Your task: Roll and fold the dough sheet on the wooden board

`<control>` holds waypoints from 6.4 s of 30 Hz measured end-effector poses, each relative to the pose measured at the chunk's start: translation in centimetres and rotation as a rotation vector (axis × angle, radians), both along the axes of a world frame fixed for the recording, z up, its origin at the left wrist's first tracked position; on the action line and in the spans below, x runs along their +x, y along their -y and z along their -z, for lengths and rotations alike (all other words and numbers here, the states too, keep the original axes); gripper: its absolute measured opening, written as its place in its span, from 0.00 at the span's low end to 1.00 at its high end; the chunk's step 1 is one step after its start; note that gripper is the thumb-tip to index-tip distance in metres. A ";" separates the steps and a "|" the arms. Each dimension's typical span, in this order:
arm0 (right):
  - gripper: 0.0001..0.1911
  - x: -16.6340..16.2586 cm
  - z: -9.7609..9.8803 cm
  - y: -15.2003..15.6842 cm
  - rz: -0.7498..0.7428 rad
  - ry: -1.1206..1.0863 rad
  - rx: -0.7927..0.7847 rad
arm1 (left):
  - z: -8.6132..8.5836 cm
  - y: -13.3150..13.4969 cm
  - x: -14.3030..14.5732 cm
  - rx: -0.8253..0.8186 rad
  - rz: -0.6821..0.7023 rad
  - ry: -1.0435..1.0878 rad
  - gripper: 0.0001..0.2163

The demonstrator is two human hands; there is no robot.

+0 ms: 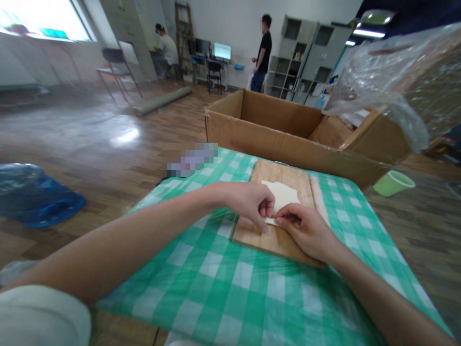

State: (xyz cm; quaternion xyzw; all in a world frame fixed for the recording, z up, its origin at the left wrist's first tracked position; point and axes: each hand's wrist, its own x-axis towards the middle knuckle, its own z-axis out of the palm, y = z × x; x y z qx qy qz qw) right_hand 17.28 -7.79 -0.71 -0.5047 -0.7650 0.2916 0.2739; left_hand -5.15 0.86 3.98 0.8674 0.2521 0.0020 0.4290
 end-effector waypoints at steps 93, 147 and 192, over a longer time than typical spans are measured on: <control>0.13 0.0 -0.7 2.0 -0.206 0.394 0.483 | 0.7 -1.7 0.2 -0.170 -0.051 -0.163 0.15; 0.12 1.6 0.1 -1.4 0.067 0.044 0.026 | 0.9 -0.9 0.4 -0.029 -0.085 -0.146 0.23; 0.10 1.3 -0.2 0.6 0.040 0.128 0.321 | 1.3 -2.5 -0.2 -0.354 -0.037 -0.130 0.18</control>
